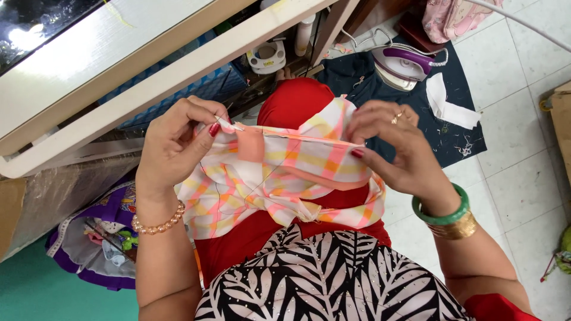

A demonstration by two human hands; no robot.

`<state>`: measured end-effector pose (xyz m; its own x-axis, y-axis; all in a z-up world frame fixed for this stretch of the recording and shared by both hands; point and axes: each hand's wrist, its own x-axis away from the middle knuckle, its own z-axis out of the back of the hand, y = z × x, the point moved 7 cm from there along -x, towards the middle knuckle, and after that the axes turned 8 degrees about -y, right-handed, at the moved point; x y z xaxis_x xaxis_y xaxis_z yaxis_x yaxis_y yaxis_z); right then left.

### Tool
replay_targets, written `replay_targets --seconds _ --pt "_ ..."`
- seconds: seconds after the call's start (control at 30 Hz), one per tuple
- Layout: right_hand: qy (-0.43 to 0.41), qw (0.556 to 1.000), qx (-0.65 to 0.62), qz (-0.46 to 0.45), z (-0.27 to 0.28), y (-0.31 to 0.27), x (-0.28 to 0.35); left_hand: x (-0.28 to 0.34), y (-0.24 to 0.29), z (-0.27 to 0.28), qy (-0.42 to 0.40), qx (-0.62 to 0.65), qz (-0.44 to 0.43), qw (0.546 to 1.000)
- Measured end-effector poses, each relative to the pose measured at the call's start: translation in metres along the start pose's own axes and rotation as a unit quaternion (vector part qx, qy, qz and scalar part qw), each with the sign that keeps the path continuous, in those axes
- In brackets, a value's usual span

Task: Hand-sewing and pinning a piece of checkered fabric, likely part of a garment.

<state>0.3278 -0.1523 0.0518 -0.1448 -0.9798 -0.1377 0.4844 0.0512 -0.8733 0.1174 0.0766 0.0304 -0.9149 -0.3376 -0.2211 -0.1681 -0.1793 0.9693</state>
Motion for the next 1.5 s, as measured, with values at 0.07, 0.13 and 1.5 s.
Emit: replay_targets --seconds 0.07,0.13,1.5 --pt "-0.015 1.000 0.013 -0.012 0.009 -0.001 0.001 0.000 0.001 0.000 0.002 0.000 -0.004 1.000" --pt "-0.028 0.999 0.027 -0.023 0.016 -0.003 -0.006 0.000 0.003 0.002 0.001 0.000 -0.011 1.000" --pt "-0.011 0.850 0.450 0.276 -0.020 0.006 0.097 0.005 0.022 -0.003 0.010 -0.174 0.042 0.984"
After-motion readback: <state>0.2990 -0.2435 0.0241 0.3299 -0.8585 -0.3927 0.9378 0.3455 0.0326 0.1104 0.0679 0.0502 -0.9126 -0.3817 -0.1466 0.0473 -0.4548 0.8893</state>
